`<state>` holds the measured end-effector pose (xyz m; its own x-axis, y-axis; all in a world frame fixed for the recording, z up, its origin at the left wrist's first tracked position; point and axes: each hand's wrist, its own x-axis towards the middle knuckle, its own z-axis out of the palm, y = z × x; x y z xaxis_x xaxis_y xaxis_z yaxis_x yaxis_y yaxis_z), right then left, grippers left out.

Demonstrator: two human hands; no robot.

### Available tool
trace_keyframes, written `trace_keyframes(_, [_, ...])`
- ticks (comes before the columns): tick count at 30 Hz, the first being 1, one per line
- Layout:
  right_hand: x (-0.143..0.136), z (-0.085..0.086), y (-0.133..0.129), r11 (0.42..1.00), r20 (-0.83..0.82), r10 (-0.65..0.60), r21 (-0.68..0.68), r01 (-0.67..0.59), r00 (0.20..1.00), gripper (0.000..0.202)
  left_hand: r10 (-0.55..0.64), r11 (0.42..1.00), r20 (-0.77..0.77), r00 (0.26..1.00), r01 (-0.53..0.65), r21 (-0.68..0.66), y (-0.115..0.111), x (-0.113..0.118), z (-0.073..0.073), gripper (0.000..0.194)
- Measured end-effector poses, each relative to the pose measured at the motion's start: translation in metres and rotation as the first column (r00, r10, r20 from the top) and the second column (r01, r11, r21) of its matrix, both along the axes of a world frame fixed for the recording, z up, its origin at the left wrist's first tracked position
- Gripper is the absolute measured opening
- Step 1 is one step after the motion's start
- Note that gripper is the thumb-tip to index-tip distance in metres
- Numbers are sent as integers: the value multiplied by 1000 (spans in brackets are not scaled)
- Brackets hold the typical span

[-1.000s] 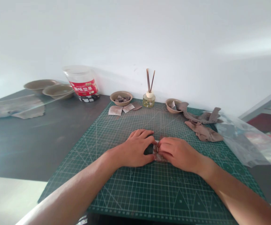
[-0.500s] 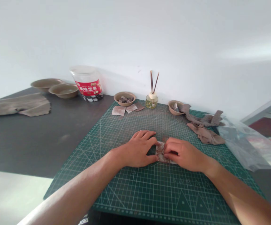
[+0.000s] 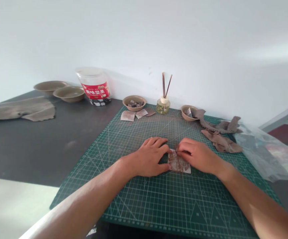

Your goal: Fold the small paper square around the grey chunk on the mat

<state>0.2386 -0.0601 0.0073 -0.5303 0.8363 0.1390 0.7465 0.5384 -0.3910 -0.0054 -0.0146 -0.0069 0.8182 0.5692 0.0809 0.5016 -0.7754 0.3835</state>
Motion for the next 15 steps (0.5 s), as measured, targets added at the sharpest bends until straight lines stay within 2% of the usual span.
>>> trace_keyframes(2, [3, 0, -1, 1000, 7, 10, -29, -10, 1000, 14, -3, 1000, 2, 1000, 3, 7, 0, 1, 1, 41])
trace_keyframes(5, [0, 0, -3, 991, 1, 118, -72, -117, 993, 13, -11, 1000, 0, 1000, 11, -3, -1, 1, 2, 43])
trace_keyframes(7, [-1, -1, -2, 995, 6, 98, -35, -98, 995, 13, -8, 1000, -3, 1000, 8, -11, -1, 1, 2, 43])
trace_keyframes(9, [4, 0, 1, 1000, 17, 16, 0, -16, 1000, 13, -1, 1000, -2, 1000, 1, -9, 0, 1, 2, 41])
trace_keyframes(11, [11, 3, 3, 999, 27, -44, -23, 44, 999, 14, -3, 1000, -1, 1000, 3, -4, 0, 1, 2, 40])
trace_keyframes(13, [14, 6, 0, 997, 29, -28, -76, 30, 999, 14, -11, 1000, -2, 1000, 11, -4, 0, 0, 2, 42])
trace_keyframes(15, [12, 6, -5, 993, 16, 41, -114, -39, 999, 14, -18, 1000, -5, 1000, 18, -6, 0, 0, 2, 43])
